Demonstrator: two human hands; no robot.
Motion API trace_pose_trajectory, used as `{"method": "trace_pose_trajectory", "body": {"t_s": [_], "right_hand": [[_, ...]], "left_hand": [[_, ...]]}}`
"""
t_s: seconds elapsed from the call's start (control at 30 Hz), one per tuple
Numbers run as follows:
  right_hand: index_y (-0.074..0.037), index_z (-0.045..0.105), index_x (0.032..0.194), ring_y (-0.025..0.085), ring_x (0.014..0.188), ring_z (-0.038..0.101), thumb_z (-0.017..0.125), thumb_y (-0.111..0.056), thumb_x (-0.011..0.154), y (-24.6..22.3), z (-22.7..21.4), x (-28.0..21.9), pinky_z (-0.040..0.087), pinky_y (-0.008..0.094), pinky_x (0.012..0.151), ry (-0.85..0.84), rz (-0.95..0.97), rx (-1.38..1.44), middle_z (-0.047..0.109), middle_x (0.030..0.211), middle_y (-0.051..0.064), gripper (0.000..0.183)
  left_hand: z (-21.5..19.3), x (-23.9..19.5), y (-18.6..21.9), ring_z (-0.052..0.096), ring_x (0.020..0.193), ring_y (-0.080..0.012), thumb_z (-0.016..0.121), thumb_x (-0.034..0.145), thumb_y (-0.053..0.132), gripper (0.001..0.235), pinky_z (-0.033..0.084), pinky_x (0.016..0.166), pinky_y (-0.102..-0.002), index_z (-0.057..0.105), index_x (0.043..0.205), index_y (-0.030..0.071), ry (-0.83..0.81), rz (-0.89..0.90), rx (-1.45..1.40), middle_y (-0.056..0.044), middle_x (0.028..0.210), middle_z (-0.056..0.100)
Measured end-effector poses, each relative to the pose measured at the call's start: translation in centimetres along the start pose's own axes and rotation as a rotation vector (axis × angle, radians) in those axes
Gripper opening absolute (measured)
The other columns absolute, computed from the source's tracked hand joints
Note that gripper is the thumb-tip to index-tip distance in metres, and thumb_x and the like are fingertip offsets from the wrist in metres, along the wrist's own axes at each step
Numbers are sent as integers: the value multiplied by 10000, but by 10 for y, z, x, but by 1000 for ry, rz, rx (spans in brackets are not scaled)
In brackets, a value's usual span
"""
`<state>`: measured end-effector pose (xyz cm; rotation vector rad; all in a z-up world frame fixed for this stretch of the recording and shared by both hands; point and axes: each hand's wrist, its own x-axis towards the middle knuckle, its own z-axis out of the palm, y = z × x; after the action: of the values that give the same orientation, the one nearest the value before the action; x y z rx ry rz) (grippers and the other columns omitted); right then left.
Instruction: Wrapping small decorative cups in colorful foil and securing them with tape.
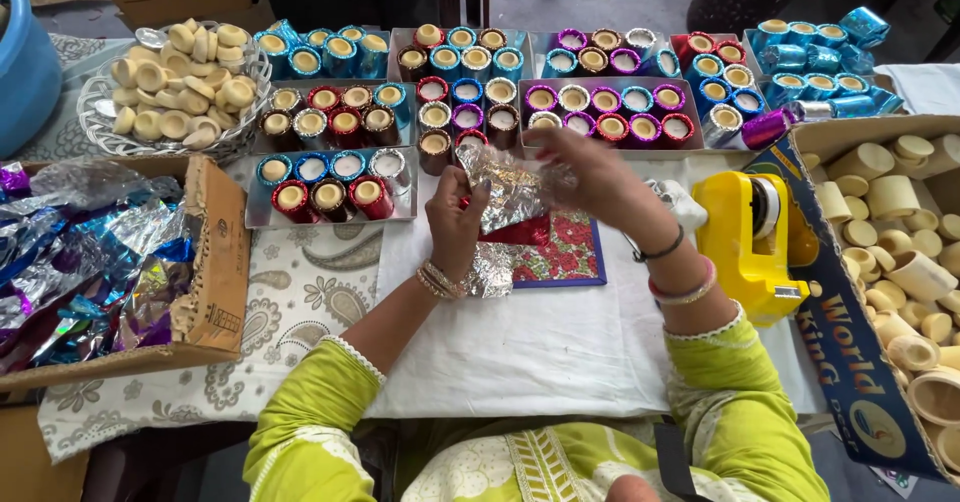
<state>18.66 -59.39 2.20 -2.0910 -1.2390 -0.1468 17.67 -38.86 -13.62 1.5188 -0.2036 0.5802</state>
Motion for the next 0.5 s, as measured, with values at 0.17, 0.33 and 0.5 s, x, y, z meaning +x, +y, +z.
{"method": "trace_pose_trajectory", "body": {"t_s": [0.17, 0.33, 0.5], "right_hand": [[-106, 615, 1325, 142, 763, 590, 730, -55, 970, 46, -13, -14, 499, 308, 705, 132, 382, -20, 623, 844, 44, 376], [-54, 609, 1279, 38, 829, 609, 665, 7, 983, 53, -18, -15, 521, 209, 731, 267, 345, 179, 659, 899, 6, 307], [-68, 646, 1302, 63, 708, 530, 603, -68, 1102, 94, -5, -25, 472, 251, 627, 372, 474, 330, 633, 897, -8, 204]], "left_hand": [[-2, 1, -27, 399, 596, 12, 685, 1012, 177, 206, 317, 502, -192, 515, 926, 99, 5, 44, -22, 70, 694, 496], [1, 1, -23, 412, 621, 4, 690, 1031, 176, 214, 328, 522, -188, 496, 980, 103, -12, 27, -84, 61, 721, 495], [-1, 8, -23, 546, 755, -26, 677, 1043, 171, 192, 455, 636, -191, 504, 1065, 92, 9, 46, -245, 29, 890, 622]]}}
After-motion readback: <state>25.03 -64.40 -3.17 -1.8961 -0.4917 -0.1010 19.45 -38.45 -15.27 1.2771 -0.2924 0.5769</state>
